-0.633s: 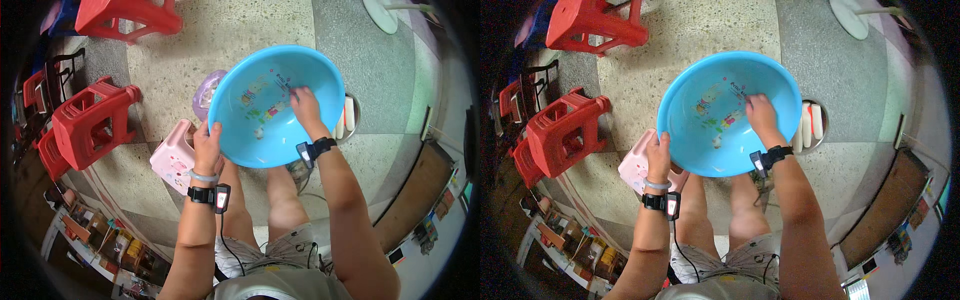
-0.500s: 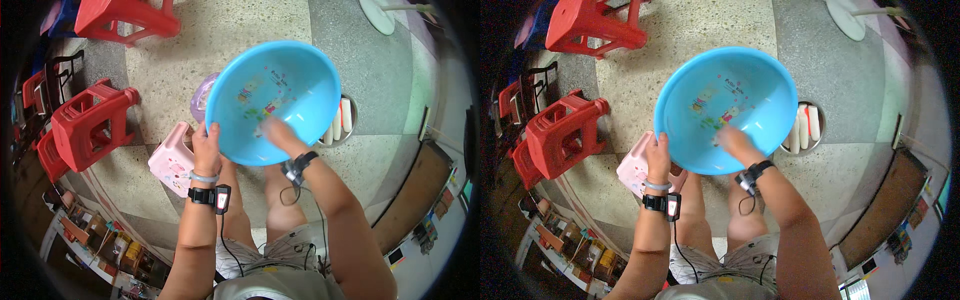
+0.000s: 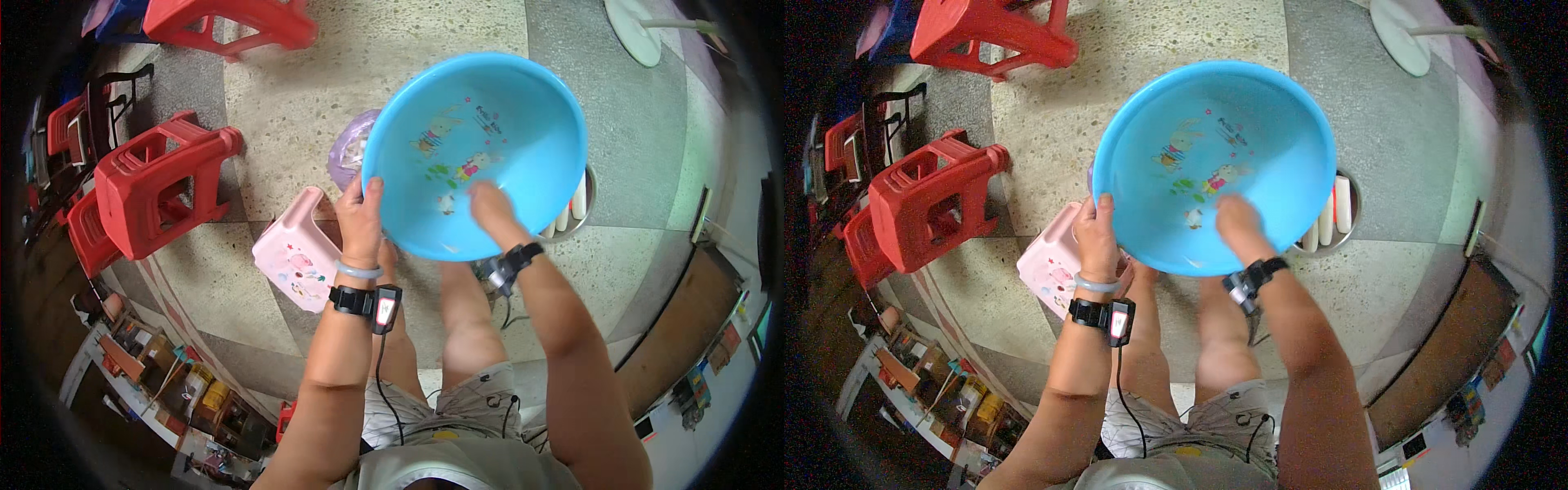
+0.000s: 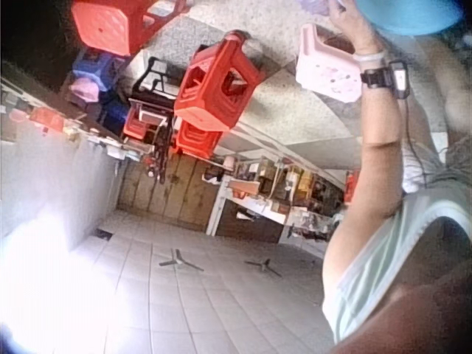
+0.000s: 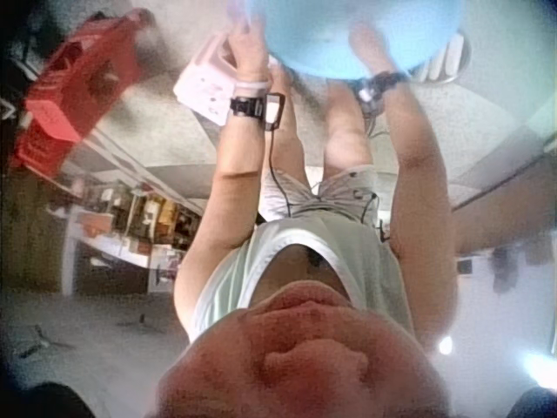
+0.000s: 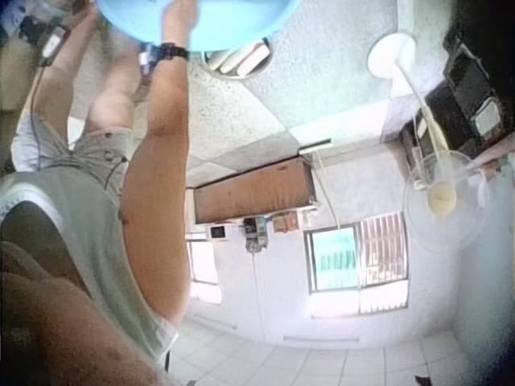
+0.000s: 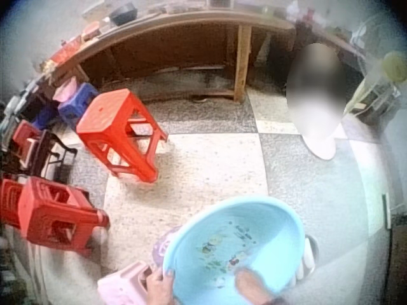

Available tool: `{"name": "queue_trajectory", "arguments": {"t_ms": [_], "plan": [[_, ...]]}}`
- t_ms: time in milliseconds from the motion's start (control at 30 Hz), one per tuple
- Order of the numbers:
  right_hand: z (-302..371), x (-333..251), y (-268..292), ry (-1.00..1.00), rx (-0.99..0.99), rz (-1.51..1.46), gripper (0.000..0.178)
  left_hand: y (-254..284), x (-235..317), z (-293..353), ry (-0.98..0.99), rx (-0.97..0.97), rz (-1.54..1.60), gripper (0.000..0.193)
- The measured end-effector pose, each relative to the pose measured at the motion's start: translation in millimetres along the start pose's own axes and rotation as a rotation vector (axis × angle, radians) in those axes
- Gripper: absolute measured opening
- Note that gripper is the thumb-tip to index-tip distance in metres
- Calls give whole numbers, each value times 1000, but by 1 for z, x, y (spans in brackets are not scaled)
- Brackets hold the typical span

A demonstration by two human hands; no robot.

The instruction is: Picking up vegetable slices from a bowl and placing them into a plastic bag.

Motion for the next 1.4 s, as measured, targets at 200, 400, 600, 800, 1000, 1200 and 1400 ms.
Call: {"name": "queue_trajectory", "arguments": {"t_ms": [200,400,600,800,1000,1200,1400], "plan": [[17,-135,60,180,210,-481,22,23,-22,-2,85,-13,117,44],[-5,-187,42,111,496,-930,16,15,-22,-4,7,-40,-66,57],[22,-105,-8,222,220,24,10,46,-14,-15,-61,41,2,45],[19,-169,43,439,317,-454,21,47,1,-7,-42,-8,56,49],[2,-214,24,273,324,-915,18,56,-6,1,-15,22,35,53],[14,-136,-49,470,-60,9,11,75,-14,10,15,-12,44,48],[29,-126,14,462,61,119,13,87,-7,18,29,-71,21,47]]}}
Point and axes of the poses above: each hand's wrist, its own z-axis away from the middle knuckle, its own y-axis out of the back of the hand, x = y × z, the point moved 5 cm from there along -z, towards the middle knuckle, and after that the axes turned 3 degrees about y, right-handed, at the moved point
